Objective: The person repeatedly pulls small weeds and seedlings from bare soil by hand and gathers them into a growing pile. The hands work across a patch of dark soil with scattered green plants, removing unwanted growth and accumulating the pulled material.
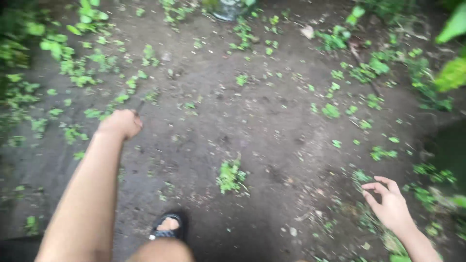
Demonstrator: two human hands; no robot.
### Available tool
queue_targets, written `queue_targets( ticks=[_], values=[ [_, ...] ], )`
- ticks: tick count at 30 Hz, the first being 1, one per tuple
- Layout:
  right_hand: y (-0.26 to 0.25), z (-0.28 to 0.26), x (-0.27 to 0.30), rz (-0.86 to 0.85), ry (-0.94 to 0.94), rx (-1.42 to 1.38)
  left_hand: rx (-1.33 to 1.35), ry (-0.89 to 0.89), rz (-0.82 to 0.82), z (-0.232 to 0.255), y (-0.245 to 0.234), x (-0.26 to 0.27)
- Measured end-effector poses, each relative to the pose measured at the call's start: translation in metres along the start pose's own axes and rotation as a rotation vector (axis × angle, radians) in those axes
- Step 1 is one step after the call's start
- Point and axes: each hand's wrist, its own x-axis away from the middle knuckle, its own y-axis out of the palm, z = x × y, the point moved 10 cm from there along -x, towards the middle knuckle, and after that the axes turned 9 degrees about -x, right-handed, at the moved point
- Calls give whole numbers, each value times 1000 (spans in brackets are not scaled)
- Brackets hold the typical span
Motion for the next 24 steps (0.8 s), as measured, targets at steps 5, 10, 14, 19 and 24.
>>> queue_targets(
  ticks=[5, 10, 14, 19, 24],
  values=[
    [35, -140, -40, -86, 40, 10, 100, -50, -18, -51, 102, -48],
    [71, -224, -74, -161, 21, 168, 197, 60, -66, -31, 175, -109],
    [101, -262, -90, -166, -75, 348, 271, 154, 26, 0, 203, -173],
    [161, -256, -123, -221, -129, 370, 394, 237, 171, 19, 202, -229],
    [229, -228, -163, -264, -197, 468, 686, 34, 172, -11, 167, -279]
  ],
)
